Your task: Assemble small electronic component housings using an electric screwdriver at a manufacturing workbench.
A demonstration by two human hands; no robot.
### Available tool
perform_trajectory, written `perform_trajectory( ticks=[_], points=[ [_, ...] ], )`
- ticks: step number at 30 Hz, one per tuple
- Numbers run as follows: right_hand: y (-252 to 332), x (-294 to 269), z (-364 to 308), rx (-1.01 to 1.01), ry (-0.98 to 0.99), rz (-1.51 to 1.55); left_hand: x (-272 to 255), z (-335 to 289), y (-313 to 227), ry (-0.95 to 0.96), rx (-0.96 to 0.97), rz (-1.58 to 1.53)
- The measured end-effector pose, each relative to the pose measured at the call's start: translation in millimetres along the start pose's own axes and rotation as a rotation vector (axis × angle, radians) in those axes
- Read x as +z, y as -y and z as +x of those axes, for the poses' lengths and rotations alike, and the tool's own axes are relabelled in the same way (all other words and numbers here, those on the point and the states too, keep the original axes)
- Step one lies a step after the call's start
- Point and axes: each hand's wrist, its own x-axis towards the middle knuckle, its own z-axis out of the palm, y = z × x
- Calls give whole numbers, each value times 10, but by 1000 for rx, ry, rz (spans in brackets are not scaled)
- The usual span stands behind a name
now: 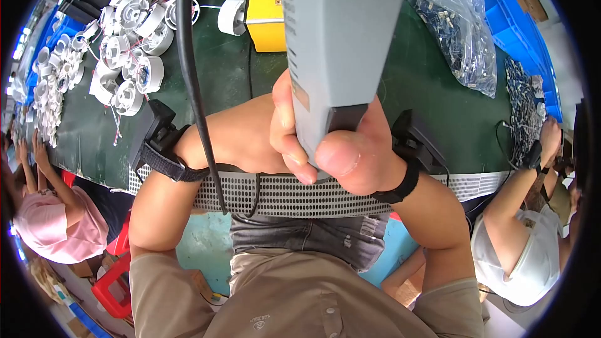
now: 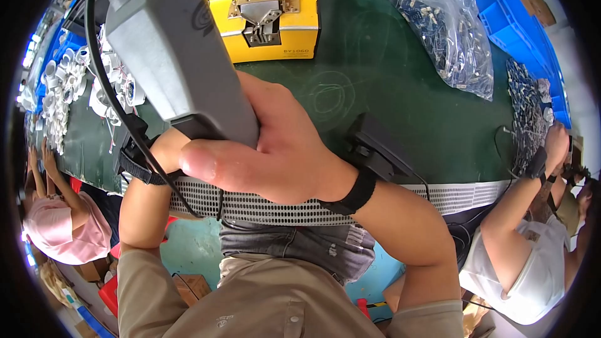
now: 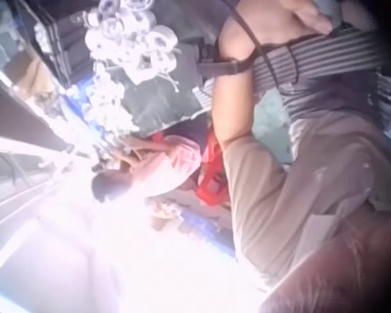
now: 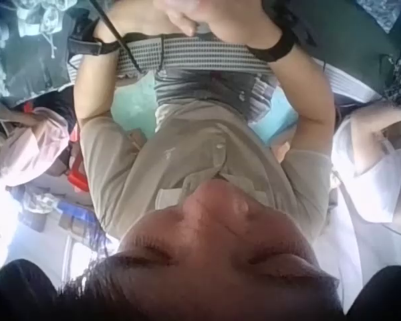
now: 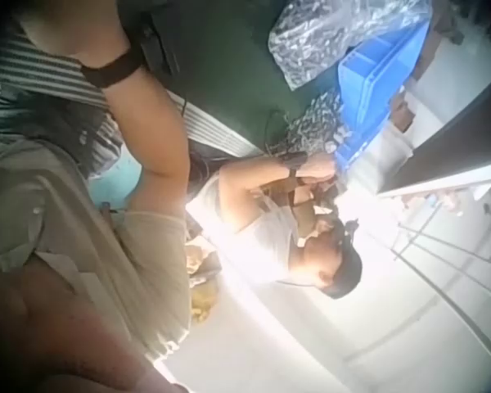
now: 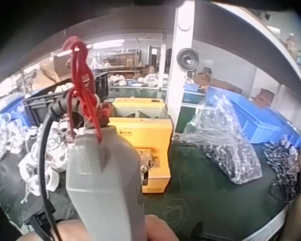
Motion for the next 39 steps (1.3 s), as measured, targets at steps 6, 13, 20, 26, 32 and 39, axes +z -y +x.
perform_trajectory(
  ticks=[6,13,20,26,32,39],
  points=[
    [-43,25,8,-51,-15,-42,-9,1,-32,44,-117,69],
    [-111,31,7,-98,-44,-62,-49,5,56,92,-19,49],
    [-51,-227,66,-368,181,-513,-101,-32,275,38,147,-61],
    [475,-382,-324,-645,-515,-910,-61,146,287,-22,200,350],
    [701,-1168,-1098,-209,-882,-2064,-63,77,416,-303,-4,316],
    [674,-1274,-1261,-188,-746,-1722,-2,193,322,-468,-127,735]
  ],
)
